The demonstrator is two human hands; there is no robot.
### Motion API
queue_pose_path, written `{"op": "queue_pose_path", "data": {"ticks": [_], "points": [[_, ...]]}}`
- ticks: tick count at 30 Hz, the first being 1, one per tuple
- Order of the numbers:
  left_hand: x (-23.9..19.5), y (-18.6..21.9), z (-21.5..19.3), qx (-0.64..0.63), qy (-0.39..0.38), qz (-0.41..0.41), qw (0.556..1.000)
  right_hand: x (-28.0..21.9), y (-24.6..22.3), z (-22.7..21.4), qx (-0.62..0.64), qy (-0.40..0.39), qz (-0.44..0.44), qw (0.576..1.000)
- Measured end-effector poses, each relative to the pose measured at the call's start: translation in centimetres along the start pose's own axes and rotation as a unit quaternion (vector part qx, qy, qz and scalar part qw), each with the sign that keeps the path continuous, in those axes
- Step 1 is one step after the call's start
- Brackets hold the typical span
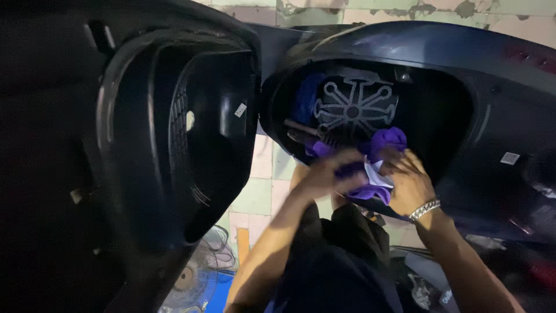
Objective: The person opens the scooter seat, removes a purple cloth and other items from the storage compartment, and uses a power drill to remove screws. They then retrieve a socket wrench from a tool cart and use it to work on the scooter's engine area before closing the seat.
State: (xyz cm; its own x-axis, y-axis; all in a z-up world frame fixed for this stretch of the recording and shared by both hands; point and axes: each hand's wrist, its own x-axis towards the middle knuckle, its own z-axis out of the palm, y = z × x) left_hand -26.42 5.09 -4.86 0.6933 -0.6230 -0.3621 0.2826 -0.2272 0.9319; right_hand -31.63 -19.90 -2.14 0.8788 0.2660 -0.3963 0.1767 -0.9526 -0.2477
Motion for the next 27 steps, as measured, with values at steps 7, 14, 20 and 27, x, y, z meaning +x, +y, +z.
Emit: {"op": "queue_pose_path", "data": {"ticks": [7, 14, 20, 27], "points": [[10.3, -21.6, -8.0, 0.233, 0.381, -0.259, 0.856, -0.5, 2.9, 0.0, 0.185, 0.194, 0.234, 0.934], [10.4, -17.8, 3.1, 0.263, 0.372, -0.201, 0.867, 3.7, 2.6, -4.6, 0.082, 0.251, 0.151, 0.953], [8.9, -4.3, 10.8, 0.227, 0.137, -0.236, 0.935, 6.0, 0.2, -5.3, 0.018, 0.038, 0.149, 0.988], [7.9, -1.0, 11.9, 0.245, 0.183, -0.116, 0.945, 9.4, -1.6, -3.7, -0.008, -0.145, 0.113, 0.983]]}}
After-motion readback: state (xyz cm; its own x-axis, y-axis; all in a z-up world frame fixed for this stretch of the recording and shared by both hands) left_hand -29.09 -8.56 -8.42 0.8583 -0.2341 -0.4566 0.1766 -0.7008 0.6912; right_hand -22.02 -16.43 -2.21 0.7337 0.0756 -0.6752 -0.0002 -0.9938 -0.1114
